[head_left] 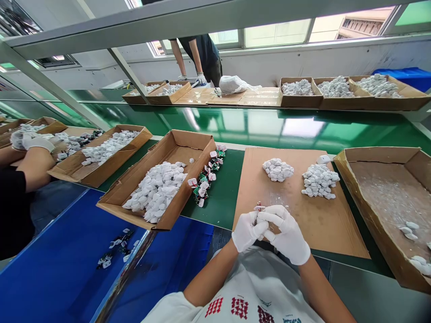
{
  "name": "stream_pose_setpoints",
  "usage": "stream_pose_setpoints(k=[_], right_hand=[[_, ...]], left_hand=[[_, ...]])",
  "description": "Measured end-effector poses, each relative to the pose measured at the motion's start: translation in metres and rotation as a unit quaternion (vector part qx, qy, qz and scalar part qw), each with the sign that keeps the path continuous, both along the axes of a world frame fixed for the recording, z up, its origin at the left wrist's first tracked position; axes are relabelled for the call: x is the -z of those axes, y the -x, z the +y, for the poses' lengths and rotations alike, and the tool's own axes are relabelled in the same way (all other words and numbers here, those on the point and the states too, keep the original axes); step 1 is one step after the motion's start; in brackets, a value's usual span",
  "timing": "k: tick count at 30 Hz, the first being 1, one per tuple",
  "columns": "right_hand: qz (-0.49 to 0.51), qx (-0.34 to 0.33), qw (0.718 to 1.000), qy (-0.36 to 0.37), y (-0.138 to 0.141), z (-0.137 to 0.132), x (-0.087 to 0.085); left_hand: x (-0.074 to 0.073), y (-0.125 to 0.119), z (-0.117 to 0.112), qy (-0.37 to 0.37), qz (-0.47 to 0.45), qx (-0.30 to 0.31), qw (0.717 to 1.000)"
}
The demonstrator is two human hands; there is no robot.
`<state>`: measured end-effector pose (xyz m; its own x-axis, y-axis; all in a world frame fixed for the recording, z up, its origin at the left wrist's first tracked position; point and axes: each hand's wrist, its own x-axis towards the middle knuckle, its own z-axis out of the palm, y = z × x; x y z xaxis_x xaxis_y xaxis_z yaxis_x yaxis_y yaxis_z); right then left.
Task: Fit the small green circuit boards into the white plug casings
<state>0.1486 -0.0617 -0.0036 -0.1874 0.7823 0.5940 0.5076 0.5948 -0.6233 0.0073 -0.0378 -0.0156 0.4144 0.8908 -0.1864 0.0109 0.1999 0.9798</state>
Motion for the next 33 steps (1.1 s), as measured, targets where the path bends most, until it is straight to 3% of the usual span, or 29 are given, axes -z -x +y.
stream_pose_setpoints(k=[4, 8, 12, 14, 16, 18, 21, 23, 27, 33], right_hand=[[0.005, -0.030, 0.999, 0.019, -0.003, 0.000, 0.003], [0.007, -0.042, 0.999, 0.022, -0.007, 0.001, 0.003], [-0.006, -0.055, 0.998, 0.030, -0.012, 0.001, -0.001], [-0.013, -0.055, 0.998, 0.035, -0.012, 0.000, -0.002], [-0.006, -0.028, 0.998, 0.047, -0.007, -0.002, 0.000], [0.020, 0.048, 0.998, 0.047, 0.002, -0.005, 0.005], [0.041, 0.209, 0.977, -0.026, 0.017, -0.010, 0.015], [0.012, 0.255, 0.963, -0.088, 0.022, -0.012, 0.020], [-0.002, 0.226, 0.968, -0.112, 0.022, -0.011, 0.021], [0.049, 0.101, 0.994, -0.005, 0.011, -0.008, 0.003]], left_hand=[[0.006, 0.007, 0.006, 0.033, -0.030, 0.117, 0.992], [0.008, 0.008, 0.009, 0.026, -0.035, 0.099, 0.994], [0.008, 0.009, 0.011, 0.045, -0.053, 0.190, 0.979], [0.008, 0.008, 0.012, 0.056, -0.053, 0.200, 0.977], [0.008, 0.005, 0.010, 0.060, -0.062, 0.143, 0.986], [0.009, -0.001, 0.007, 0.043, -0.081, 0.048, 0.995], [0.008, -0.010, 0.000, -0.039, -0.088, -0.085, 0.992], [0.006, -0.014, -0.004, -0.086, -0.075, -0.128, 0.985], [0.009, -0.016, -0.008, -0.099, -0.069, -0.146, 0.982], [0.018, -0.009, -0.005, -0.109, -0.093, -0.124, 0.982]])
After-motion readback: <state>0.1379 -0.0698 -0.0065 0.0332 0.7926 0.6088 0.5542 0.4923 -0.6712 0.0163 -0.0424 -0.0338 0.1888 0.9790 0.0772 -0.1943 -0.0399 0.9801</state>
